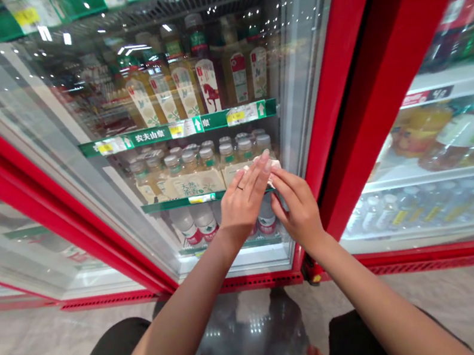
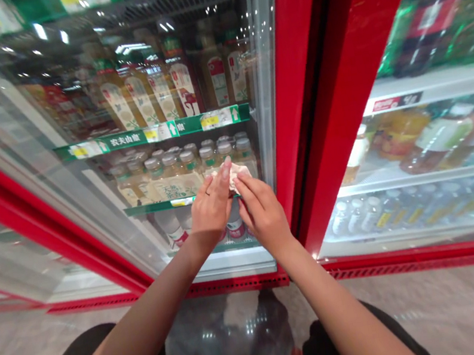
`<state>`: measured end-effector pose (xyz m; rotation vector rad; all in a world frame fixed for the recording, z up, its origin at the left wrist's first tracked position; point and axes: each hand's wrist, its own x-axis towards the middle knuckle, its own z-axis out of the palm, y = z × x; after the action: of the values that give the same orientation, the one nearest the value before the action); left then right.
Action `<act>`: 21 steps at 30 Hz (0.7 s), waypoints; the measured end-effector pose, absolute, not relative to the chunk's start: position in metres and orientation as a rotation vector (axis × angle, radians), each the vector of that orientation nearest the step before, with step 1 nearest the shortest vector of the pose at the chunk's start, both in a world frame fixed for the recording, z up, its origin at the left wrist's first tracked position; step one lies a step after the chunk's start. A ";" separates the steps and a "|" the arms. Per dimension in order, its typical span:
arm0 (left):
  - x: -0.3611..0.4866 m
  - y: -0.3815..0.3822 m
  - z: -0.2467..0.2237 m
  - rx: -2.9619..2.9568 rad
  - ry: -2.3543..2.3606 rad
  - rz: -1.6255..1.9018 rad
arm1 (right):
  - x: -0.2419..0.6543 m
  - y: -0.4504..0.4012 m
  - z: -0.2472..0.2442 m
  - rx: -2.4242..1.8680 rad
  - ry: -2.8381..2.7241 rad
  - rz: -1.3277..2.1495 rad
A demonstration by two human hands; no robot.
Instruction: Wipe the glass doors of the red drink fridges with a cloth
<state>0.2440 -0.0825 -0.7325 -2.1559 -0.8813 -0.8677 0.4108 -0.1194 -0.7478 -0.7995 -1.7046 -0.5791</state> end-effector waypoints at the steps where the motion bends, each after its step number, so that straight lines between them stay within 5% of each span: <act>1: 0.244 -0.083 -0.732 -2.186 -0.890 -0.883 | 0.405 -0.120 -0.745 -0.812 -1.698 -0.569; 21: 0.139 -0.096 -0.757 -2.053 -0.915 -1.070 | 0.376 -0.101 -0.724 -0.798 -1.583 -0.900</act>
<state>0.1394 -0.0955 -0.7573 -2.0535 -0.9152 -1.0698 0.3765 -0.1006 -0.7245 -0.7979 -1.5829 -0.9004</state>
